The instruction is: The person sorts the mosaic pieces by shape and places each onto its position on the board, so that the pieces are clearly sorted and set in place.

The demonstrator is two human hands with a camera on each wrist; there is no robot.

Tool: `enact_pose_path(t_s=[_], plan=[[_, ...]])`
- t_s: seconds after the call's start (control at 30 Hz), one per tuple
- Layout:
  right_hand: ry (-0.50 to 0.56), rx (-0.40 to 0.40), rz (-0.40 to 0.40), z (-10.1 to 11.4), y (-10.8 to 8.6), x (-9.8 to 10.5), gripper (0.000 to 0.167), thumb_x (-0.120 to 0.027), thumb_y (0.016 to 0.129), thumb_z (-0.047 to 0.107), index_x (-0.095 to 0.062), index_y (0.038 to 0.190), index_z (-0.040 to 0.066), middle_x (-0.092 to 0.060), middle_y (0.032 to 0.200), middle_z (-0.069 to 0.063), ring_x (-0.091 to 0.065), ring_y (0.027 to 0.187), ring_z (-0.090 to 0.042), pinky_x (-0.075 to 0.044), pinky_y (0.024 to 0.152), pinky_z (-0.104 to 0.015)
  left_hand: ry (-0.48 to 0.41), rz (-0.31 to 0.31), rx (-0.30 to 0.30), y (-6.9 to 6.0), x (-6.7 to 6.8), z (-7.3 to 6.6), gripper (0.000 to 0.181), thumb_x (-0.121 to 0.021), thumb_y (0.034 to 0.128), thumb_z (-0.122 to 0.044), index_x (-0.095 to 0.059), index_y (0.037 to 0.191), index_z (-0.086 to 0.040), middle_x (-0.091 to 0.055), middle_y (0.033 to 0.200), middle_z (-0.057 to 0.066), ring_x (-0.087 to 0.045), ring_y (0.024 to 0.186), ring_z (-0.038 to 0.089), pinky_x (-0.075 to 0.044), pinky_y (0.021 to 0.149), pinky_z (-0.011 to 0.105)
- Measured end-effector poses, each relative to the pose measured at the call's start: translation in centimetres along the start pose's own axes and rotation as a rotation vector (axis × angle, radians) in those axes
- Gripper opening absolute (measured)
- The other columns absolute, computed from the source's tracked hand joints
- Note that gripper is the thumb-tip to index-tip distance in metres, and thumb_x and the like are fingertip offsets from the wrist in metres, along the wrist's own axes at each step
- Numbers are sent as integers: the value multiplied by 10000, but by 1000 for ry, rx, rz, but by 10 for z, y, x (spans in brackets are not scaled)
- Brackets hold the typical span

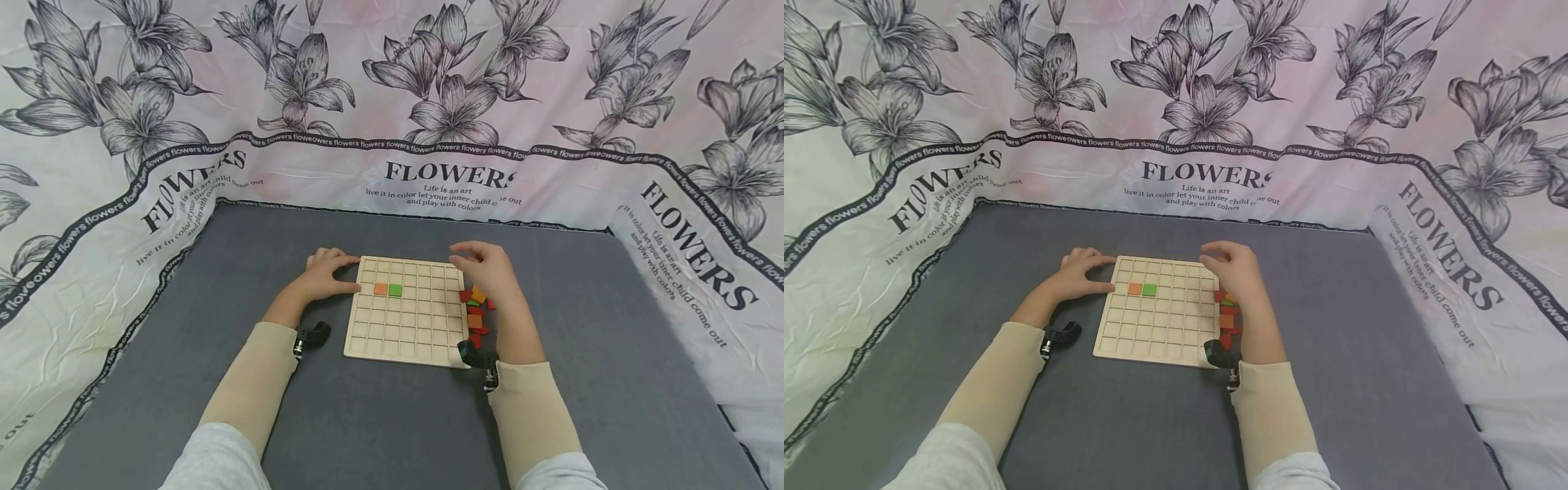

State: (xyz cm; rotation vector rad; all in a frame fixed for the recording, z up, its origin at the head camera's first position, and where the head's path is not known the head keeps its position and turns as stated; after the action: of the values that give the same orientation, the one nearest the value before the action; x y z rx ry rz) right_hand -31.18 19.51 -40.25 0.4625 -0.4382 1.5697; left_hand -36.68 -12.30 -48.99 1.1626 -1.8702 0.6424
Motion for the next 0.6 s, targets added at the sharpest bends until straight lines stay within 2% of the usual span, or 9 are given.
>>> enact_pose_path(t_s=[0.13, 0.2, 0.27, 0.33, 0.43, 0.5, 0.6], plan=[[5, -50, -35, -11, -2, 16, 396, -674, 1020, 317, -671, 1373, 136, -432, 832, -28, -406, 676, -168, -397, 636, -349, 3, -3, 3, 0, 0, 0, 738, -764, 884, -505, -547, 1510, -178, -526, 1332, 94, -348, 1292, 310, -229, 1071, 520], [12, -69, -55, -17, -3, 23, 407, -676, 1018, 317, -663, 1384, 137, -459, 917, -64, -474, 812, -233, -412, 725, -399, 4, -4, 3, 0, 0, 0, 738, -764, 883, -504, -549, 1508, -177, -526, 1330, 93, -346, 1293, 311, -230, 1070, 521], [-4, -80, -74, -22, -4, 30, 418, -678, 1015, 328, -658, 1390, 144, -480, 1000, -61, -524, 1025, -270, -418, 828, -438, 3, -6, 0, 0, 0, 0, 738, -765, 882, -503, -551, 1506, -173, -528, 1325, 95, -347, 1293, 314, -230, 1070, 525], [-13, -82, -88, -28, -4, 37, 422, -682, 1011, 324, -657, 1386, 134, -451, 965, -76, -501, 1034, -306, -386, 834, -461, 3, -7, -1, 0, 0, 1, 739, -765, 882, -503, -552, 1506, -170, -529, 1323, 98, -348, 1291, 316, -231, 1068, 526], [-48, -80, -102, -38, -3, 46, 419, -687, 1006, 335, -666, 1371, 132, -398, 869, -52, -478, 870, -261, -375, 763, -431, 3, -5, -2, 1, 0, 1, 738, -766, 883, -500, -550, 1507, -171, -528, 1329, 101, -352, 1286, 316, -232, 1066, 525], [-59, -82, -103, -46, -2, 51, 427, -689, 1002, 350, -668, 1365, 125, -347, 803, -54, -366, 733, -249, -326, 697, -421, 4, -4, -2, 1, 0, 1, 739, -767, 883, -497, -548, 1509, -170, -525, 1340, 105, -352, 1287, 317, -233, 1066, 527], [-89, -101, -99, -57, -3, 58, 463, -686, 996, 400, -666, 1369, 127, -347, 793, -35, -369, 727, -213, -329, 696, -408, 5, -2, 2, 0, 0, 0, 742, -768, 882, -498, -545, 1511, -173, -520, 1355, 106, -348, 1292, 316, -230, 1070, 527]])
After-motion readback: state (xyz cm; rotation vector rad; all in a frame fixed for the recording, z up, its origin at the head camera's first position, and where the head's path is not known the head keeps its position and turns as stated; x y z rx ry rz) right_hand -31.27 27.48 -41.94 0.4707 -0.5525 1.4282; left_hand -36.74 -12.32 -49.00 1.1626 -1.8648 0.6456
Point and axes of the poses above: each hand's wrist, its own y-axis towards the middle knuckle, its own x-axis out of the back of the hand, z = x × y, the point moved 7 cm from there along y, towards the middle knuckle
